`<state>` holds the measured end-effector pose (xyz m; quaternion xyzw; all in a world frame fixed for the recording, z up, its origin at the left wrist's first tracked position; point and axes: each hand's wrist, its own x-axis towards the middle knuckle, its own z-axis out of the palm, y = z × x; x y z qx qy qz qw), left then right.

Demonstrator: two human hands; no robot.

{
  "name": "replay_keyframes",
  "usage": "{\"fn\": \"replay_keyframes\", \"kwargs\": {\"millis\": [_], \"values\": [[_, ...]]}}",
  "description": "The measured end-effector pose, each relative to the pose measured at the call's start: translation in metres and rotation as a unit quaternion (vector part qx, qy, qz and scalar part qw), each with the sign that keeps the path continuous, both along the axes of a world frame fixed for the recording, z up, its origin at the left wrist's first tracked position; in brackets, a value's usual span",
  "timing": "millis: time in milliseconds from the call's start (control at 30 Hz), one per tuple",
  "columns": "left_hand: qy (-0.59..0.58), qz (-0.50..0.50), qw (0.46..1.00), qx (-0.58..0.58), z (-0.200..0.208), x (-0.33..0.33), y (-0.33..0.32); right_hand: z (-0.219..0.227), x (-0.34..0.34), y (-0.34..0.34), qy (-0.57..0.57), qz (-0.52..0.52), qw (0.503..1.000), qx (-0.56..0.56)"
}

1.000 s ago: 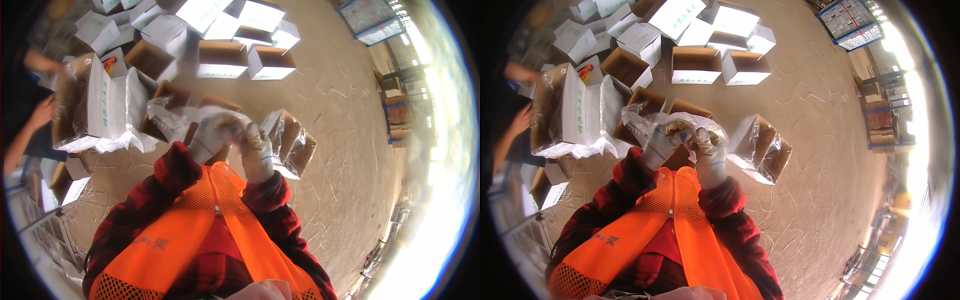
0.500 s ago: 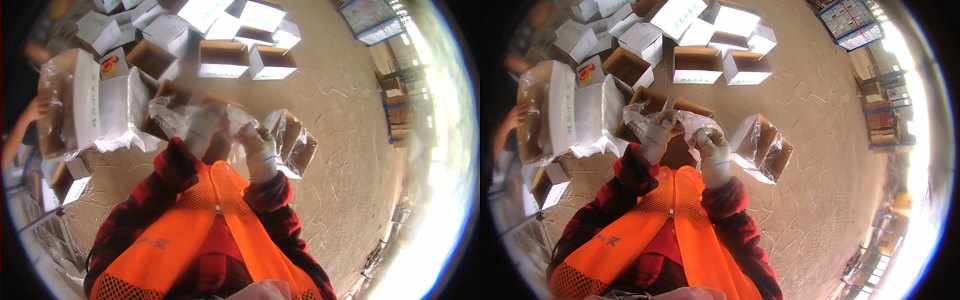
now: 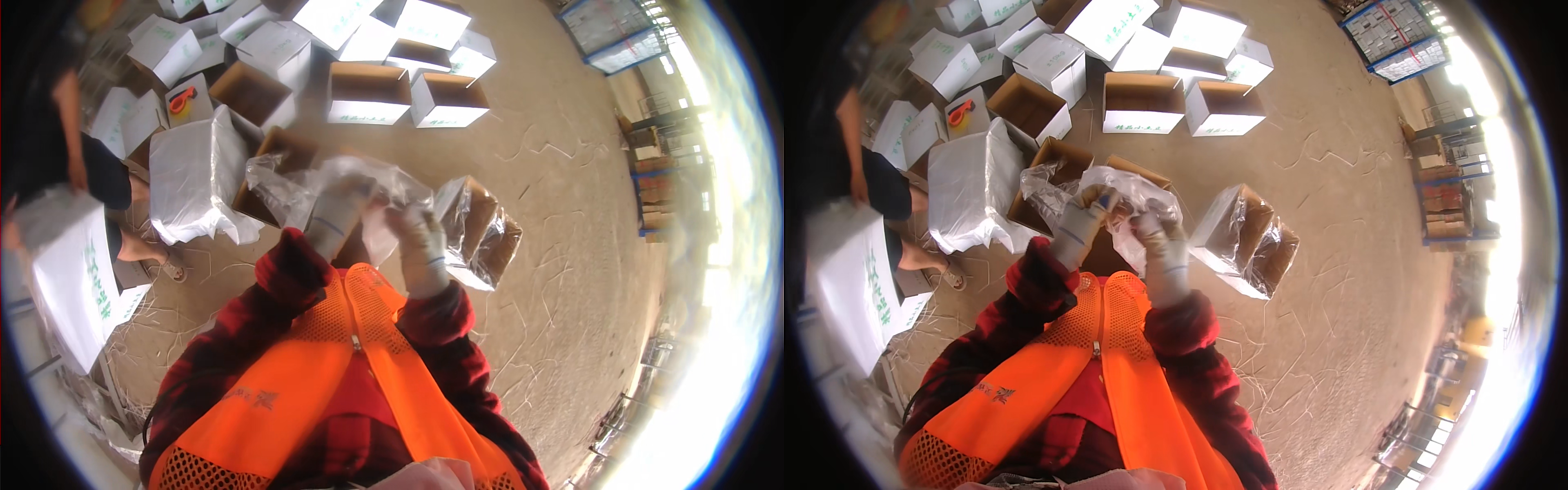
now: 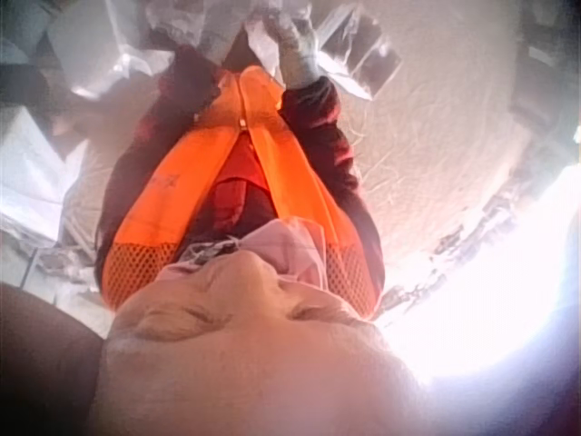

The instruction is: Insert large plastic bag liners into empty cardboard boxes on a warehouse floor.

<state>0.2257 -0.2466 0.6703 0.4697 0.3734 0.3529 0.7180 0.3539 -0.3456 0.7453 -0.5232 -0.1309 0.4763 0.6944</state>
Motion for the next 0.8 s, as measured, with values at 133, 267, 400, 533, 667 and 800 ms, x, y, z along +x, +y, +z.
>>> {"fn": "replay_keyframes", "kwargs": {"millis": [133,267,400,533,667,800], "values": [[-0.073,0.031,0.997,-0.001,-0.01,0.006,0.011,-0.019,0.042,-0.012,-0.079,0.061,0.99,-0.101],[0.147,0.142,0.976,0.074,-0.021,-0.005,0.082,-0.046,0.115,-0.023,0.023,-0.008,0.999,-0.048],[0.201,0.011,0.898,0.391,-0.047,0.056,0.034,-0.036,0.152,-0.015,0.013,-0.006,0.999,-0.043],[0.114,0.114,0.986,0.045,-0.09,0.101,0.066,-0.084,0.27,-0.012,0.017,0.034,0.999,0.037],[0.069,0.013,0.996,0.049,-0.063,0.175,0.073,-0.182,0.32,-0.007,0.162,0.158,0.97,0.091],[0.353,-0.174,0.869,0.3,-0.116,0.233,0.071,-0.229,0.276,0.028,0.053,0.235,0.969,0.054]]}}
